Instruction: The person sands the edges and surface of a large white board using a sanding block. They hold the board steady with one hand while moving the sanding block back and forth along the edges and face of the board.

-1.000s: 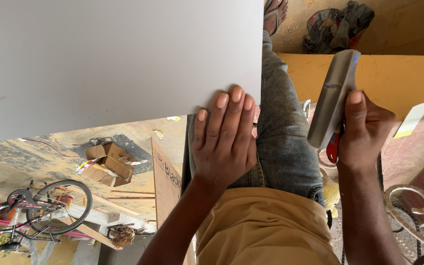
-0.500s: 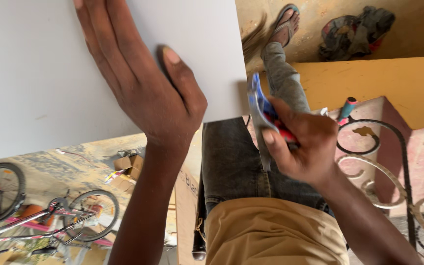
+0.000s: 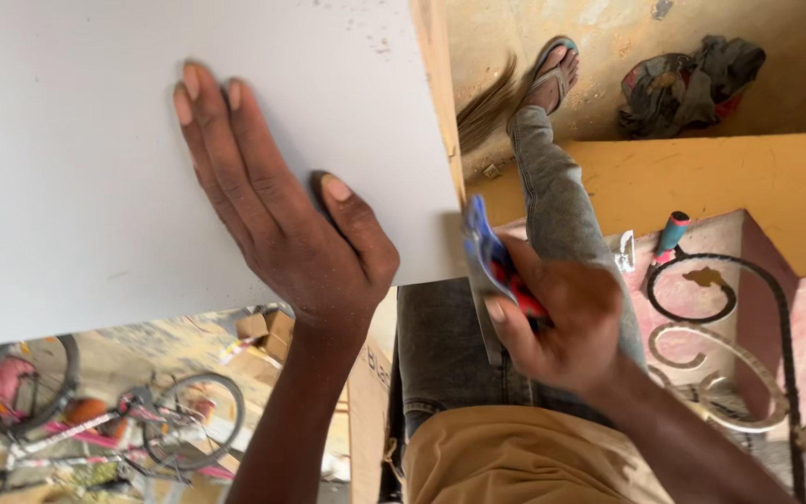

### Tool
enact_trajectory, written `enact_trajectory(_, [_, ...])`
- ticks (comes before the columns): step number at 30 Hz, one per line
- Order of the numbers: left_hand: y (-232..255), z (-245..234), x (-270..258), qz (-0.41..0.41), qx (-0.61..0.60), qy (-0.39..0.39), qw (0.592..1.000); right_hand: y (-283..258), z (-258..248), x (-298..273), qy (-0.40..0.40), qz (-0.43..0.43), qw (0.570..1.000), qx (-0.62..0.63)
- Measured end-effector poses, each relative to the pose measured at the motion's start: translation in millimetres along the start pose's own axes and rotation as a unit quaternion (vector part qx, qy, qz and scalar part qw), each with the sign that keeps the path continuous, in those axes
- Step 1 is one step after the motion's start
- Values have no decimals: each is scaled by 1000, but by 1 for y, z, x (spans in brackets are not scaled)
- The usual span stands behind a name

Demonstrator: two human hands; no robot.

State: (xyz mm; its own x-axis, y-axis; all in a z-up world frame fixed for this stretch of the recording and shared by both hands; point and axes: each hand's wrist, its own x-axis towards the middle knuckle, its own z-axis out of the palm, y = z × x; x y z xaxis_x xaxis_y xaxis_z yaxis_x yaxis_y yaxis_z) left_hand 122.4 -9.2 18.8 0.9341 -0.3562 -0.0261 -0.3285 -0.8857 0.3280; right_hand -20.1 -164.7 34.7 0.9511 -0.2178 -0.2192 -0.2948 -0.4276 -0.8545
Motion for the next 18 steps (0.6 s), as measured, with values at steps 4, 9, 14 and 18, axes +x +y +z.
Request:
enact_trajectory(4, [-3,2,-3,-8,7,-9,1000,3,-2,24,-2,26,999,-43])
enact_trajectory(9, [2,-2,4,-6,5,-14,1000,19,-2,55,5,-14,999,33])
enact_trajectory(14, [0,-3,-3,-21,4,-39,999,-1,-2,-14,-2,-6,998,-57])
enact_trajectory(18, [-6,8,-8,-26,33,-29,999,8,-1,-21,-5,3,1000,2])
